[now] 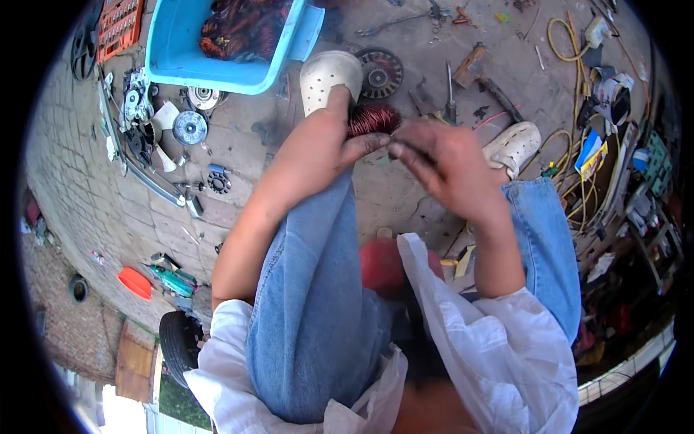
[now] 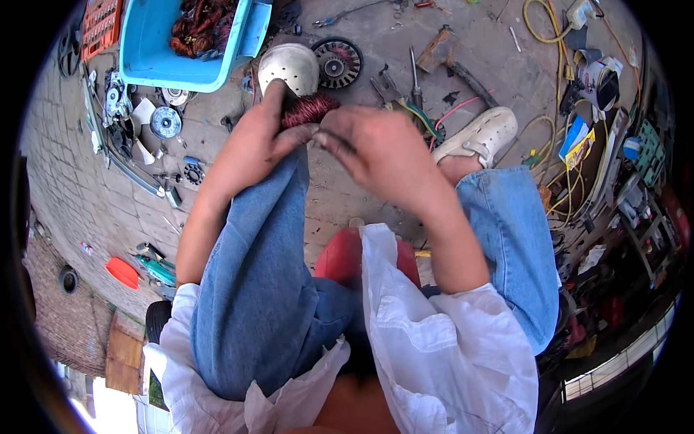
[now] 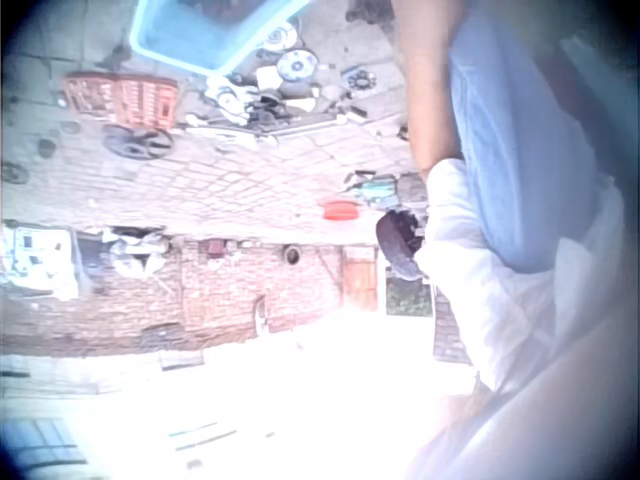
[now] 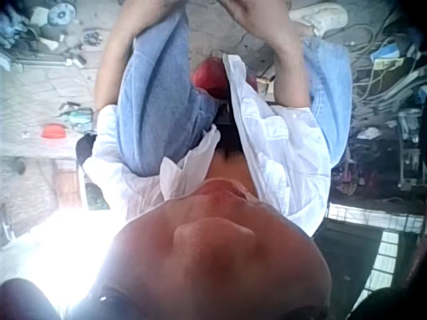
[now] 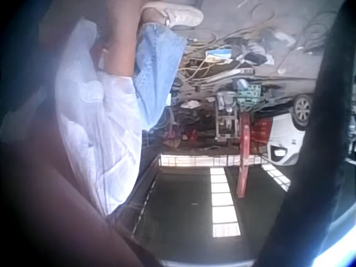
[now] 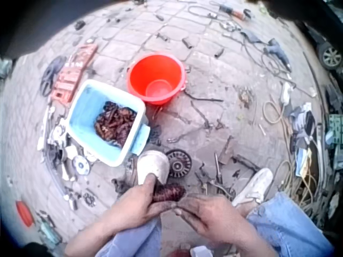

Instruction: The person sits on the floor in a workshop and uses pliers and a screwdriver to manipulate copper wire on a motor stator. They repeatedly pull, cut, and adjust the wire, occasionally placing the component into a blue bin.

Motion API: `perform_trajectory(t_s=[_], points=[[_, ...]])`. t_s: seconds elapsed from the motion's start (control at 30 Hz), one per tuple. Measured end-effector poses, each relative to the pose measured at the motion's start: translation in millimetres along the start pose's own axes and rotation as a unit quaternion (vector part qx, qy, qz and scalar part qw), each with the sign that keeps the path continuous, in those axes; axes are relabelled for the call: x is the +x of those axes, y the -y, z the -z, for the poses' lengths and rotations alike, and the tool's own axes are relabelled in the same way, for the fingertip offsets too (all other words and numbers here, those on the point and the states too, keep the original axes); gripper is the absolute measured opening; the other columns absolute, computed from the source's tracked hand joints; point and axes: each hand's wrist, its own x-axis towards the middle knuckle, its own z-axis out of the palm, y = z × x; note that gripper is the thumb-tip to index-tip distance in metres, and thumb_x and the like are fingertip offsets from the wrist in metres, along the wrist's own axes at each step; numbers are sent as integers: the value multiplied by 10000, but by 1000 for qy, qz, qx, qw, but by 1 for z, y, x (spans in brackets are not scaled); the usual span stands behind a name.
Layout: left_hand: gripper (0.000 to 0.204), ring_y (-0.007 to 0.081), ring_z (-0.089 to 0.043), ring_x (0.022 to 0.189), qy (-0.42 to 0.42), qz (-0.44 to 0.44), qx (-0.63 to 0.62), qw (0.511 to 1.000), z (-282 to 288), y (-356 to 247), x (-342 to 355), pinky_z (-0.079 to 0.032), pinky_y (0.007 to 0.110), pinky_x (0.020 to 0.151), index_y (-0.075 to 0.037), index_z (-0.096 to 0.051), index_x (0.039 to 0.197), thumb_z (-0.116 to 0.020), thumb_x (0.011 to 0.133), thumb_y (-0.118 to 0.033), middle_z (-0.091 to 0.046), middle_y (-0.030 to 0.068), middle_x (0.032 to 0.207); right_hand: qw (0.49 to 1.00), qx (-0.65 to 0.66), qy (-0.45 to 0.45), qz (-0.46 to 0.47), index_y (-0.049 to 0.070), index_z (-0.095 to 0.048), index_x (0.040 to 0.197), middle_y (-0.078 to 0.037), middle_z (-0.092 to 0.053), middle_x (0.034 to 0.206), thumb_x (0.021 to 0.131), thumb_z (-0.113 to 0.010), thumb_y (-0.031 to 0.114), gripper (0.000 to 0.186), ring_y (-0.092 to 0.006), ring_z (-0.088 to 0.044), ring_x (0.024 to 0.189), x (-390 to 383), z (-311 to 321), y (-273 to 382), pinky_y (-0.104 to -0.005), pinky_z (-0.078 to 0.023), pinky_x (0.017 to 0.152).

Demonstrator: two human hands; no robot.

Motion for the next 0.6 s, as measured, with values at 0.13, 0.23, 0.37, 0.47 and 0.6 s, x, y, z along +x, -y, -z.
perform_trajectory(t_s=[0.13, 0.23, 0.37, 0.47, 0.6], points=[[597, 187, -428, 1138, 60, -57, -152, 985, 0, 5, -2, -337, 302, 996, 78, -366, 1285, -658, 855, -216, -497, 158, 1206, 985, 156, -47, -50, 6, -646, 870, -131, -629, 775, 826, -633, 99, 104, -297, -622, 711, -23, -10, 5, -343, -488, 620], [579, 176, -452, 1125, 85, -58, -143, 984, -2, 11, -7, -365, 292, 970, 84, -374, 1269, -657, 860, -213, -515, 147, 1182, 970, 223, -51, -84, 1, -657, 868, -127, -653, 806, 830, -633, 94, 103, -282, -635, 730, -38, -18, -2, -341, -490, 641], [633, 180, -500, 1060, 100, -2, -320, 942, -8, 18, -12, -400, 280, 917, 98, -371, 1270, -663, 853, -279, -534, 145, 1146, 961, 262, 21, -83, 2, -661, 876, -126, -660, 813, 857, -620, 131, 137, -250, -639, 748, -40, -22, -8, -327, -485, 677], [663, 220, -536, 997, 120, -16, -457, 881, -1, 29, -19, -426, 313, 854, 111, -370, 1261, -662, 842, -312, -565, 178, 1067, 925, 345, 100, -127, -4, -658, 877, -119, -658, 803, 877, -610, 173, 183, -218, -631, 754, -36, -22, -20, -315, -479, 691], [551, 208, -555, 820, 220, -158, -269, 924, 15, 24, -9, -445, 328, 720, 47, -429, 1118, -675, 825, -349, -574, 148, 885, 934, 322, 102, -119, -12, -656, 882, -103, -651, 781, 888, -606, 201, 219, -189, -618, 744, -26, -20, -58, -309, -476, 688]])
